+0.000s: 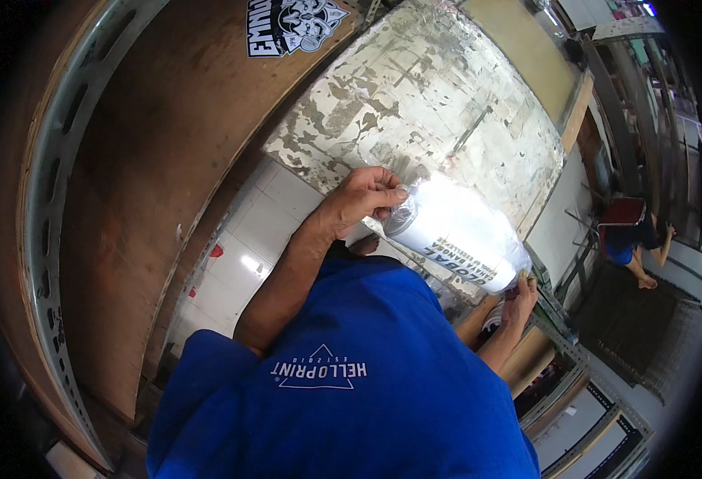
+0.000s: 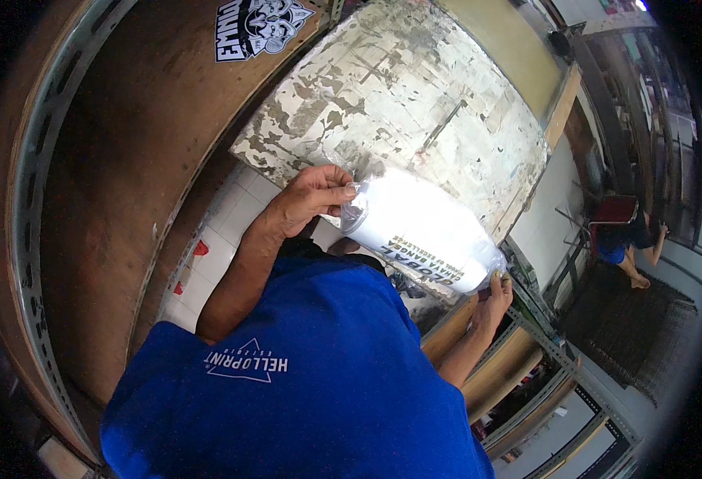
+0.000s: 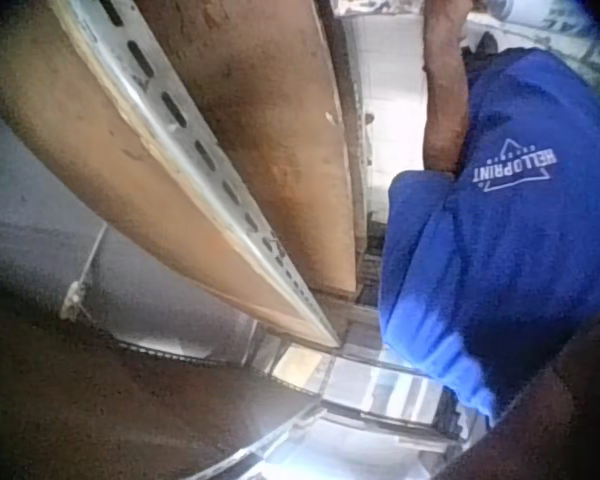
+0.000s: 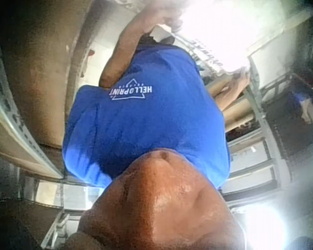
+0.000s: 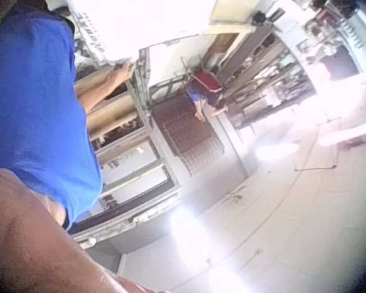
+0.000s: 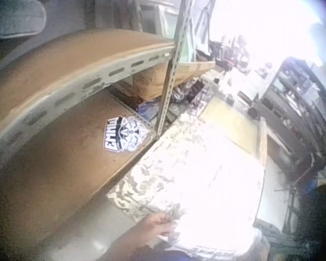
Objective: The person places rolled-up printed materials into a plastic bag, rolls the bag tight, and secures it with adhesive tape.
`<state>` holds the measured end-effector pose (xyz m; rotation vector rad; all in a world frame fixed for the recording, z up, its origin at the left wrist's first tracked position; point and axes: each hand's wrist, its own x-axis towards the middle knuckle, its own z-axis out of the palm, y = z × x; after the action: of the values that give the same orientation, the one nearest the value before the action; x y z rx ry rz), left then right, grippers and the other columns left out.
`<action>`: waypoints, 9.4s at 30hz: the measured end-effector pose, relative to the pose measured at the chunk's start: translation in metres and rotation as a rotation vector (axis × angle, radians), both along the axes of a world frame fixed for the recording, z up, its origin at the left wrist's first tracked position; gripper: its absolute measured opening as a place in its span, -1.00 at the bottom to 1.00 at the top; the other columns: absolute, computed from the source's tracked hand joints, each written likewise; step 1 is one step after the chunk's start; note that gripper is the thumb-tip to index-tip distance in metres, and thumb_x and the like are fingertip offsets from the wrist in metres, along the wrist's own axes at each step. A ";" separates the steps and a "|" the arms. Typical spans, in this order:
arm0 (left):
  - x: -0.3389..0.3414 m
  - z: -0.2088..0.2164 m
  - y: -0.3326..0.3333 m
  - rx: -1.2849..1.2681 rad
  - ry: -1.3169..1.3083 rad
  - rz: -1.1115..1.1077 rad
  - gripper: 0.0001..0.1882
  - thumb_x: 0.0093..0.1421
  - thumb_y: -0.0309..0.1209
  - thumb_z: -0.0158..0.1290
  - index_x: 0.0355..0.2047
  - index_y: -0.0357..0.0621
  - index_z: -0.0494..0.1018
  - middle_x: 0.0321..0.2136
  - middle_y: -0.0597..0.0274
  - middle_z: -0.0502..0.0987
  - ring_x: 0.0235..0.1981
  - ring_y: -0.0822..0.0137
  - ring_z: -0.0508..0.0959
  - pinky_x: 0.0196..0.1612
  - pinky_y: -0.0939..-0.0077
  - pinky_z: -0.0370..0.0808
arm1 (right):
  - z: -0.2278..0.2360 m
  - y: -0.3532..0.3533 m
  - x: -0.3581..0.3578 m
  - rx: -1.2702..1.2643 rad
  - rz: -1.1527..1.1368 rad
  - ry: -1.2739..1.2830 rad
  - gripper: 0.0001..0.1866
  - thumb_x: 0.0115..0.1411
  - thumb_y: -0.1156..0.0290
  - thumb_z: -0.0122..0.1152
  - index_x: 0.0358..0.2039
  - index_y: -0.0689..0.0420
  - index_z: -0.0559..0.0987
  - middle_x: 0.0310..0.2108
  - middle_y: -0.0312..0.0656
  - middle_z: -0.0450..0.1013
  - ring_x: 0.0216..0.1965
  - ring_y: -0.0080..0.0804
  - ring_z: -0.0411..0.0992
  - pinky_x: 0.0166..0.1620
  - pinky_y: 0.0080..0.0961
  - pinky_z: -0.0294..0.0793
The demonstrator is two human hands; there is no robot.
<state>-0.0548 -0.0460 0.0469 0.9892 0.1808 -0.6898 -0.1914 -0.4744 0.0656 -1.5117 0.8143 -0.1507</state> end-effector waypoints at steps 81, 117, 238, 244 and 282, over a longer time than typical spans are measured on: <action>0.066 0.055 -0.332 0.424 -0.926 -1.422 -0.77 0.24 -0.28 0.16 -0.31 -0.23 0.58 -0.47 0.29 0.56 -0.39 0.44 0.45 -0.28 0.44 0.41 | 0.038 0.015 -0.003 -0.137 -0.006 0.041 -0.73 -0.03 0.37 0.44 -0.42 0.31 0.63 -0.61 -0.19 0.49 -0.54 -0.53 0.39 -0.43 -0.47 0.39; 0.064 0.027 -0.326 0.239 -0.885 -1.300 -0.78 0.29 -0.39 0.06 -0.46 -0.27 0.49 -0.67 0.45 0.34 -0.55 0.55 0.26 -0.46 0.49 0.28 | 0.017 0.030 0.013 -0.035 -0.013 0.069 -0.84 0.19 0.43 0.26 -0.38 0.28 0.59 -0.52 -0.30 0.48 -0.47 -0.64 0.33 -0.41 -0.58 0.33; -0.016 0.033 -0.024 0.290 -0.069 0.216 -0.49 0.14 -0.48 0.21 0.07 -0.27 0.30 -0.35 0.18 0.61 -0.28 0.42 0.56 -0.06 0.50 0.41 | -0.024 -0.011 0.000 0.443 0.138 -0.094 -0.80 0.20 0.44 0.27 -0.18 0.23 0.59 -0.46 -0.49 0.45 -0.49 -0.80 0.27 -0.41 -0.78 0.23; -0.017 0.043 -0.022 0.354 -0.108 0.215 -0.49 0.11 -0.51 0.25 0.04 -0.30 0.31 -0.41 0.24 0.61 -0.36 0.49 0.55 -0.18 0.62 0.42 | 0.002 -0.014 -0.002 0.302 0.152 -0.139 -0.80 0.23 0.41 0.25 -0.17 0.22 0.58 -0.39 -0.39 0.52 -0.39 -0.72 0.39 -0.30 -0.74 0.34; 0.057 0.149 -0.157 0.277 -0.814 -0.148 -0.44 0.35 -0.05 -0.05 0.10 -0.31 0.41 -0.01 0.04 0.54 -0.07 0.37 0.50 -0.07 0.49 0.41 | 0.138 0.021 0.088 -0.561 0.734 -0.640 -0.62 -0.10 0.51 0.46 -0.21 0.18 0.58 -0.31 -0.21 0.46 -0.21 -0.32 0.32 -0.09 -0.41 0.32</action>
<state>0.0024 -0.2030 0.1963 1.4864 -0.5279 -0.3527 -0.1038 -0.4536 0.2037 -2.0293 -0.3461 -0.3063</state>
